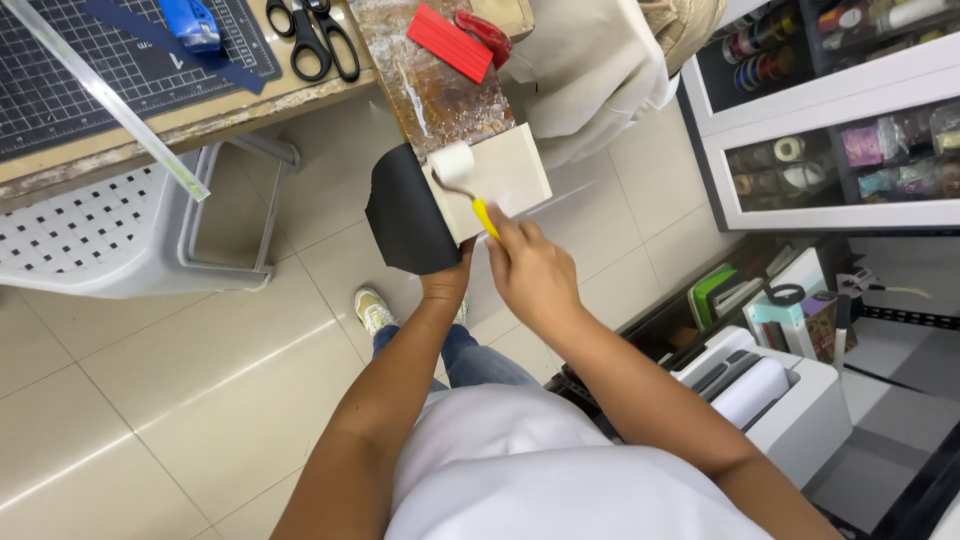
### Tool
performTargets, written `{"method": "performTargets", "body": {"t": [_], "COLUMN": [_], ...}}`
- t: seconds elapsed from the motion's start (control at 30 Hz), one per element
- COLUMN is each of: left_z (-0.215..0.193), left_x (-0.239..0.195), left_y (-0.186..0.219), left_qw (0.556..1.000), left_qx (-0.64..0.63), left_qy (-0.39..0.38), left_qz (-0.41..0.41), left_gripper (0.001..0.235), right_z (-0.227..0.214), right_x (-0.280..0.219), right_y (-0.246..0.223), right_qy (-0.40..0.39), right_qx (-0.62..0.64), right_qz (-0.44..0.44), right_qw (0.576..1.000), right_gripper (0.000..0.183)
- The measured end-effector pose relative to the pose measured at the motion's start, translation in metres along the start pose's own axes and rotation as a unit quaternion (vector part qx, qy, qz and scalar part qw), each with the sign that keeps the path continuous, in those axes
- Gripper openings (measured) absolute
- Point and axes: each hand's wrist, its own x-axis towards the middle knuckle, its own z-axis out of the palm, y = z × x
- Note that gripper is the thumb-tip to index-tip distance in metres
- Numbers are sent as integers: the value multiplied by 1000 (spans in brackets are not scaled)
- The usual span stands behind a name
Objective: Applying glue to a block and wrapping it with paper using a roller and scraper
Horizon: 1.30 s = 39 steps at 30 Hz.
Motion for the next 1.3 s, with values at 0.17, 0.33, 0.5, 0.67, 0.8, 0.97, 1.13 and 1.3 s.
{"method": "performTargets", "body": {"t": [0.17,0.33,0.5,0.67,0.8,0.97,1.13,1.3], "left_z": [-4,-9,-11,-17,-17,-30,-45,-50], "left_x": [5,-2,-4,-7,-12,-9,-2,3], "left_y": [5,11,13,11,11,16,28,33], "left_qw": [1000,1000,998,995,999,994,999,999], "left_qx": [10,27,57,87,26,95,-7,-30], "left_qy": [-9,-8,0,24,-38,-5,-35,-26], "left_qz": [8,13,32,52,1,45,-4,26], "left_gripper": [70,70,71,72,71,66,66,61], "right_z": [-24,-73,-60,-15,51,27,67,105], "right_x": [-49,-35,98,243,330,326,395,450], "right_y": [4,-2,-28,-89,-105,-109,-21,16], "right_qy": [-51,-96,64,31,45,45,246,203], "right_qx": [-13,68,212,269,204,248,355,476], "right_qz": [31,81,-33,-35,0,61,294,317], "right_qw": [998,990,975,962,978,966,852,795], "right_gripper": [40,32,36,41,38,32,47,23]}}
